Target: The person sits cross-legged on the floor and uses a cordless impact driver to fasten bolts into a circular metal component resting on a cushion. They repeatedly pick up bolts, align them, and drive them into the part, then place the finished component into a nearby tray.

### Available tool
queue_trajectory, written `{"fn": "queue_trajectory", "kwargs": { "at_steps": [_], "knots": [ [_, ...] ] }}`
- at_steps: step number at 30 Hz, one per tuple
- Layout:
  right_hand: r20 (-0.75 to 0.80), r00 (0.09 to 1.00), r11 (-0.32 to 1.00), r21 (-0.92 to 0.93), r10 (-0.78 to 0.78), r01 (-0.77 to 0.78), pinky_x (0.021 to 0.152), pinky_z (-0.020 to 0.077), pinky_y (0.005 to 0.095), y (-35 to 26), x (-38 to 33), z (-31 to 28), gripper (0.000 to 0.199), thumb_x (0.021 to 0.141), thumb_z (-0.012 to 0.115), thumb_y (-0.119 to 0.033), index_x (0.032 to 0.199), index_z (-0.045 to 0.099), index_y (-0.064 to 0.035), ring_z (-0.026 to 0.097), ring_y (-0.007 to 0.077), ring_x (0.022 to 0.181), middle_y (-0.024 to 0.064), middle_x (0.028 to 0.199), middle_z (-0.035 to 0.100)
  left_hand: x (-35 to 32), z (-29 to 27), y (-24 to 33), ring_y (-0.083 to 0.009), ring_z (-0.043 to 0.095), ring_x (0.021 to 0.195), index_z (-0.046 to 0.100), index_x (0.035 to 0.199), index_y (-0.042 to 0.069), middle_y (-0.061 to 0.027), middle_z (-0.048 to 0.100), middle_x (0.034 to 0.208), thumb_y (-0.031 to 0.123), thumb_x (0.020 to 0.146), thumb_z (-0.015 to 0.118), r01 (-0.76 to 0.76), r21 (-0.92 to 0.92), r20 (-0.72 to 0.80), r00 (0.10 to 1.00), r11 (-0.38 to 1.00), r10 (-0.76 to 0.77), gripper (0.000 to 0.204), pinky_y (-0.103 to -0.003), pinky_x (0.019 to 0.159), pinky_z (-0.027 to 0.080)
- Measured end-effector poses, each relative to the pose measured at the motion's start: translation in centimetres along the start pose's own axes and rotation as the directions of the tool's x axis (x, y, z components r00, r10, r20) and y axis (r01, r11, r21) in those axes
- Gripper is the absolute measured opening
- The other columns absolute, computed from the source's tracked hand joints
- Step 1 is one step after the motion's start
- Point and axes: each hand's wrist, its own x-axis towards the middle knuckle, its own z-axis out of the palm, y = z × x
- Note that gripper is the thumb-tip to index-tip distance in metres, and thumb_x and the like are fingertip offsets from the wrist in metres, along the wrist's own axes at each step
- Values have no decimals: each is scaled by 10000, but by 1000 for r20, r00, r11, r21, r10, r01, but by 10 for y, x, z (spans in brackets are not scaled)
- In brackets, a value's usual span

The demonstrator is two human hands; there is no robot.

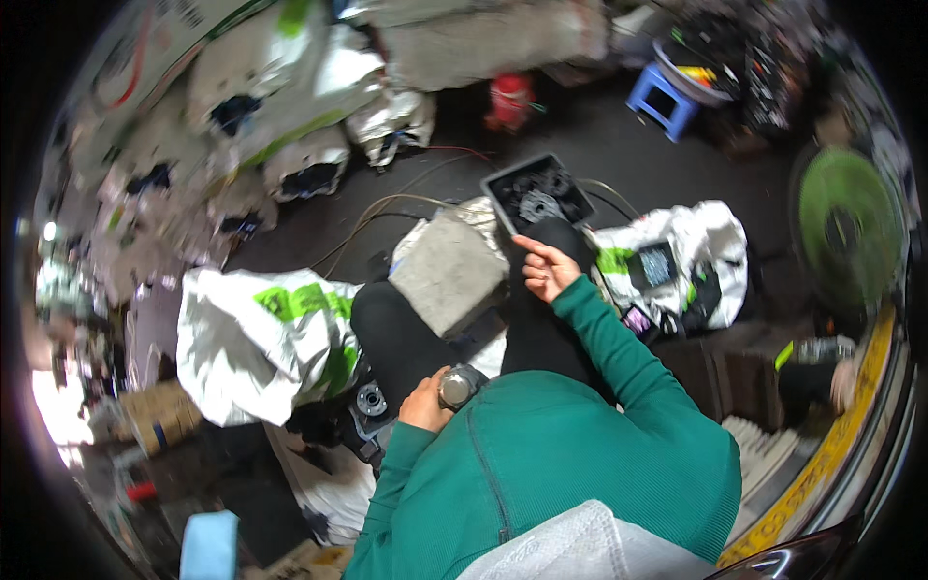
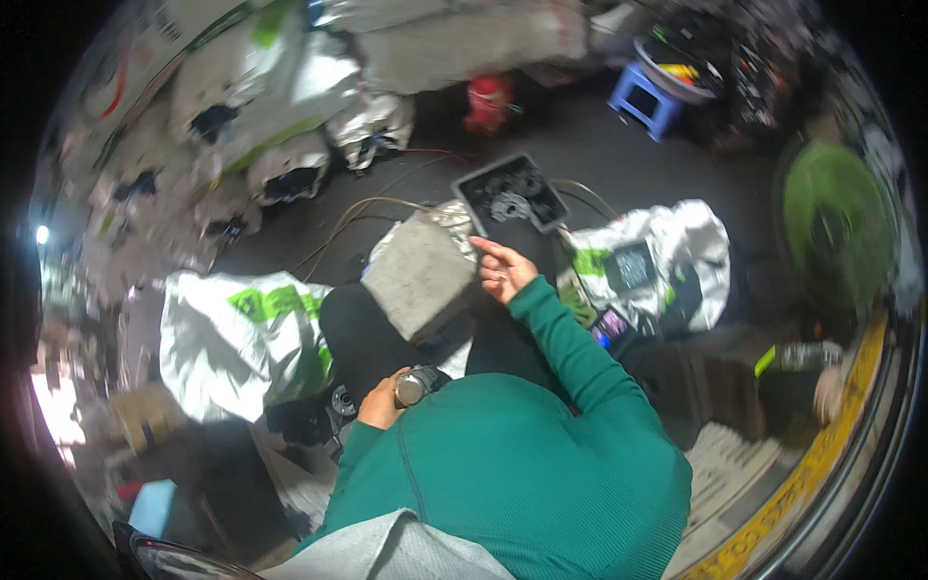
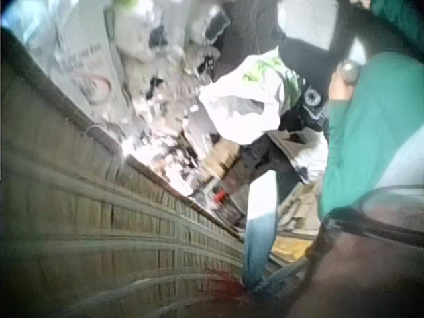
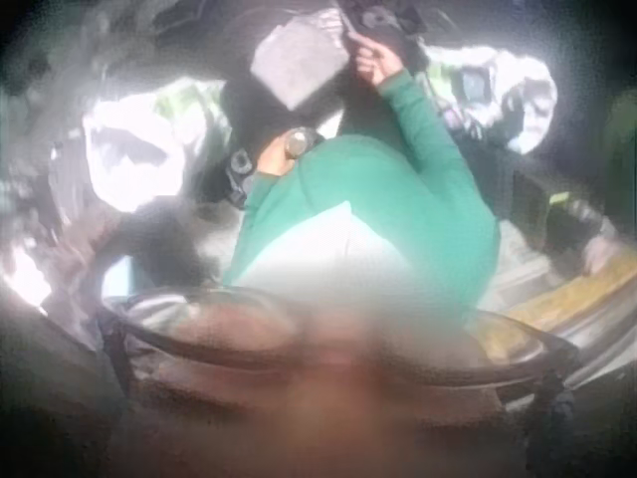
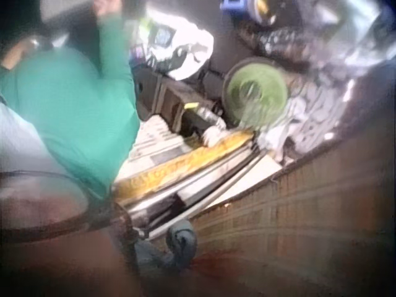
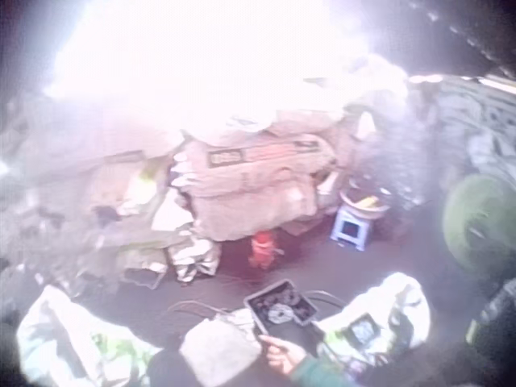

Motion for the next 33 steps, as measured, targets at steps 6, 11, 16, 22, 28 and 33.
{"fn": "queue_trajectory", "kwargs": {
  "at_steps": [6,11,16,22,28,33],
  "knots": [
    [155,988,1000,1,22,-22,453,313,197,-10,0,-16,384,955,398,-256,1272,421,-41,336,63,512,-25,618,357,26,-9,26,-366,570,969,418,1306,168,-181,574,1056,128,613,669,-187,10,70,980,982,186,738,-414,848,465],
    [283,958,995,72,52,-75,454,321,205,-11,10,-20,407,954,409,-238,1299,402,-23,342,71,504,-27,610,356,20,3,44,-358,589,906,390,1326,180,-165,564,1011,175,654,658,-83,148,84,994,985,71,723,-435,782,490],
    [227,973,995,73,49,-68,454,312,221,-13,7,-22,395,979,335,-225,1309,390,-14,339,82,517,-14,606,350,14,-7,46,-360,596,903,382,1327,165,-152,562,1042,197,669,675,32,204,81,995,979,-49,721,-429,792,496],
    [287,958,996,70,26,-48,450,320,213,-21,2,-26,379,975,353,-227,1280,409,-8,331,78,512,-19,601,342,2,-13,33,-360,595,906,379,1326,156,-153,561,1055,202,681,676,88,145,42,995,986,-95,711,-434,798,494],
    [263,959,992,41,106,-120,451,302,217,-8,33,-16,377,977,353,-235,1268,422,-6,326,81,514,-19,602,339,-15,-8,24,-366,590,912,368,1334,152,-166,553,1062,194,673,673,150,63,13,988,987,-151,729,-438,807,491],
    [294,940,983,15,173,-185,481,316,226,0,42,-14,380,985,331,-235,1284,421,-19,326,88,523,-12,607,342,-18,1,22,-347,597,891,359,1348,195,-142,555,986,169,668,639,150,81,-40,988,985,-147,736,-446,778,495]
  ]
}}
